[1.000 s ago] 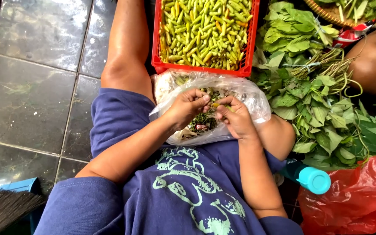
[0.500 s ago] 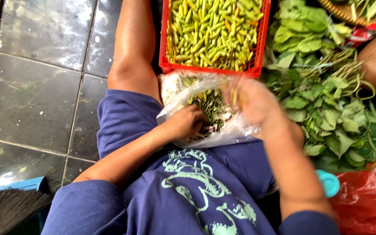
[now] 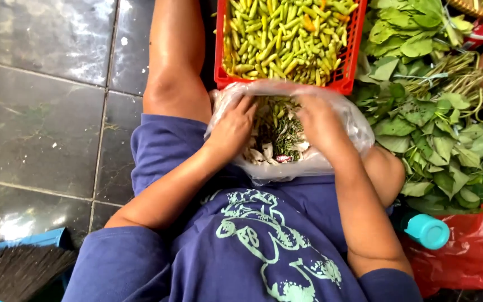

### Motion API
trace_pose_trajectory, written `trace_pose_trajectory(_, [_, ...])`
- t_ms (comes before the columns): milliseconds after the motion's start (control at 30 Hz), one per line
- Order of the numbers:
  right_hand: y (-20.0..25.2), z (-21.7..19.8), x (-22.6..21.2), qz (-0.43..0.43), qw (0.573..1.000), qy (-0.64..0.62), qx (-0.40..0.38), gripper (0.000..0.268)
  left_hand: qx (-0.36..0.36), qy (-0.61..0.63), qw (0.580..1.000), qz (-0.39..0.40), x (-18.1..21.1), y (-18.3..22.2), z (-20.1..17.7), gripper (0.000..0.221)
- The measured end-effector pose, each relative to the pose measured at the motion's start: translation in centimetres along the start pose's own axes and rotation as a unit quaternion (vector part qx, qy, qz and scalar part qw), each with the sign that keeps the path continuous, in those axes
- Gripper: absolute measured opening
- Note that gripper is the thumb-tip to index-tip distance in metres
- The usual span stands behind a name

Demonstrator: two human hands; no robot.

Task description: The person is removing stems from small green peppers and placing the waste into a plastic bag while keeping the peppers in a crate.

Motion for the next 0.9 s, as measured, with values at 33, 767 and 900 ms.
trace_pose_trajectory(33, [-0.1,-0.2,0.1,0.004,1.0,0.002,0.002,0.033,-0.001,0.002,1.0,0.004,-0.1,-0.1,0.0,0.045])
trace_pose_trajectory(767, [1.1,4.0,1.4,0.071,0.947,0.237,0.207,0.018,0.095,-0.167,0.974,0.12,0.6,-2.9,5.7,0.054])
trace_pose_trajectory(900, [3.1,3.9,1.7,0.035,0.963,0.214,0.159,0.021,0.097,-0.139,0.972,0.164,1.2,-1.6,4.4,0.04])
Point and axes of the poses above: each hand's wrist, its own y-axis away from the middle knuckle, its own z-axis out of the palm, x = y × z, the point moved 5 cm from there along -y, towards the middle knuckle, and after that the axes turned 12 degrees about z, right-handed, at the moved point
